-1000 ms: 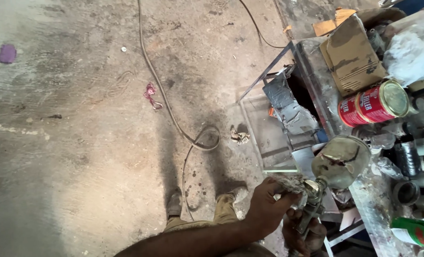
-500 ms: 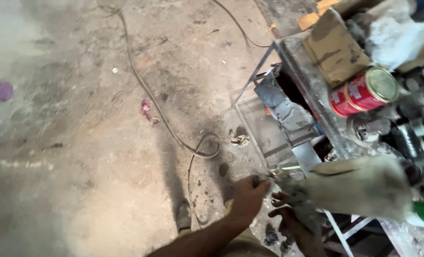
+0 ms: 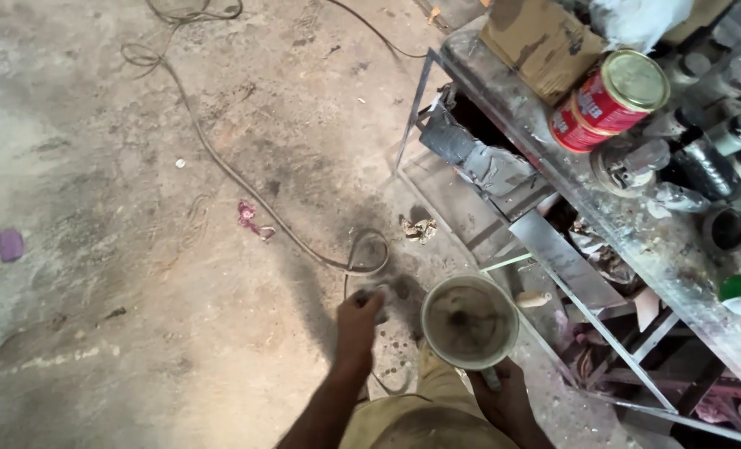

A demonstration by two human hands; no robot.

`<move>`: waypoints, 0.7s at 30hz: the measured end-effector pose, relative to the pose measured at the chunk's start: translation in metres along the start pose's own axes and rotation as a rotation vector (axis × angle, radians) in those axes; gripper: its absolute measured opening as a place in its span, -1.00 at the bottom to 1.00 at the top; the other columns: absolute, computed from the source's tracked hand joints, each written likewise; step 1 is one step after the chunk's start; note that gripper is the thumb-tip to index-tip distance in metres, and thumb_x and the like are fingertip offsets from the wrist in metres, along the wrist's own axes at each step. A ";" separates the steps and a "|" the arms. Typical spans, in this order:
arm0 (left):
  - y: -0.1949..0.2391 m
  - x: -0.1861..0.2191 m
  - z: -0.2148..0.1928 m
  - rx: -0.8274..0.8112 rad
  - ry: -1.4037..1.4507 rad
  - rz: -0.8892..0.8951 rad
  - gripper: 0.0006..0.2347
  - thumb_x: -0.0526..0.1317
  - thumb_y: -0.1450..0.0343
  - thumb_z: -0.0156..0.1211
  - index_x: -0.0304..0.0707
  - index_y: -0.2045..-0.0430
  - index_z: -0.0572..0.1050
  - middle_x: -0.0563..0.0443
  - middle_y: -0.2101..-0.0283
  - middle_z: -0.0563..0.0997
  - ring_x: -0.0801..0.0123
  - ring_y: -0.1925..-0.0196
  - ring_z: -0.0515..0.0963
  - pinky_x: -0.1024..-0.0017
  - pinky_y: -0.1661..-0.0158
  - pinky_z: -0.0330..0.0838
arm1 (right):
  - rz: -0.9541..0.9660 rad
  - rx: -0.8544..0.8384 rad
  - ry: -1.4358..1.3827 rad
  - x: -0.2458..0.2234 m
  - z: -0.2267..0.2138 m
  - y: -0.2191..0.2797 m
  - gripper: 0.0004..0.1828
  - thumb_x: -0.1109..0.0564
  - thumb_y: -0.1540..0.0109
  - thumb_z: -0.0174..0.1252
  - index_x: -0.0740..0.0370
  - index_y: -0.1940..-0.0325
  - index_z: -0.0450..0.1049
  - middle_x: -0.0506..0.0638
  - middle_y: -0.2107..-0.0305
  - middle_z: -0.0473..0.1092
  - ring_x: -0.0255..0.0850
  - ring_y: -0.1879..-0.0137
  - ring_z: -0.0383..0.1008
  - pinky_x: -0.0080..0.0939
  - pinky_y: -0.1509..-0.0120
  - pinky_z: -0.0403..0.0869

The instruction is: The person handles a paint spray gun and a small metal container, stirring a dark liquid inside the container with a finger. They then pour the liquid into the spray gun's reservoir and wipe the container lid with a white cloth.

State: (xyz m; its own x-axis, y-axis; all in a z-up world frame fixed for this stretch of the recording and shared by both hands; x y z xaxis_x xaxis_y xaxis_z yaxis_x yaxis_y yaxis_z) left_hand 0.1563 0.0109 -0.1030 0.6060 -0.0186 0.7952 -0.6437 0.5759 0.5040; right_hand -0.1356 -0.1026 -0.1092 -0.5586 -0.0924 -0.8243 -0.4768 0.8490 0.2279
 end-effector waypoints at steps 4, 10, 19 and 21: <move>-0.050 -0.065 -0.084 0.127 -0.163 -0.010 -0.78 -0.19 -0.40 0.29 -0.42 0.23 0.64 -0.02 0.36 0.65 0.40 0.39 0.55 0.41 0.36 0.49 | 0.006 0.167 -0.118 0.005 -0.019 -0.001 -0.80 0.12 -0.16 0.41 0.30 0.25 0.62 0.01 0.40 0.59 -0.30 0.27 0.49 -0.20 0.14 0.49; -0.061 -0.095 -0.145 0.245 -0.289 -0.169 -0.77 -0.16 -0.42 0.32 -0.45 0.33 0.61 -0.09 0.39 0.60 0.34 0.42 0.52 0.37 0.42 0.45 | 0.383 0.357 -0.353 0.032 -0.071 -0.007 -0.80 0.18 -0.15 0.35 0.26 0.17 0.62 -0.09 0.40 0.55 -0.32 0.29 0.47 -0.23 0.21 0.42; -0.072 -0.025 -0.007 0.067 -0.268 -0.185 -0.80 -0.31 -0.39 0.19 -0.36 0.15 0.45 -0.11 0.26 0.67 0.24 0.34 0.68 0.29 0.37 0.58 | 0.413 0.487 -0.617 0.123 -0.111 -0.035 -0.83 0.18 -0.29 0.25 0.39 0.26 0.55 0.02 0.50 0.44 -0.23 0.38 0.42 -0.20 0.26 0.43; -0.097 -0.036 0.023 -0.003 -0.312 -0.147 -0.80 -0.32 -0.39 0.21 -0.39 0.15 0.48 -0.13 0.25 0.65 0.23 0.32 0.68 0.30 0.36 0.59 | 0.345 0.510 -0.641 0.147 -0.114 -0.043 -0.82 0.18 -0.26 0.26 0.40 0.28 0.53 0.04 0.52 0.44 -0.22 0.41 0.42 -0.19 0.29 0.41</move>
State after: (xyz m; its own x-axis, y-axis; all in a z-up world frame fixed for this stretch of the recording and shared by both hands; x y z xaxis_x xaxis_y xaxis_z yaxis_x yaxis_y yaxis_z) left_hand 0.1866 -0.0631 -0.1728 0.5199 -0.3506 0.7790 -0.5580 0.5511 0.6205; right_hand -0.2748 -0.2118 -0.1813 -0.0545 0.3909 -0.9188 0.0938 0.9181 0.3851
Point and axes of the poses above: each hand's wrist, its own y-axis away from the middle knuckle, its own z-axis out of the palm, x = y × z, the point moved 7 cm from there along -y, towards the middle knuckle
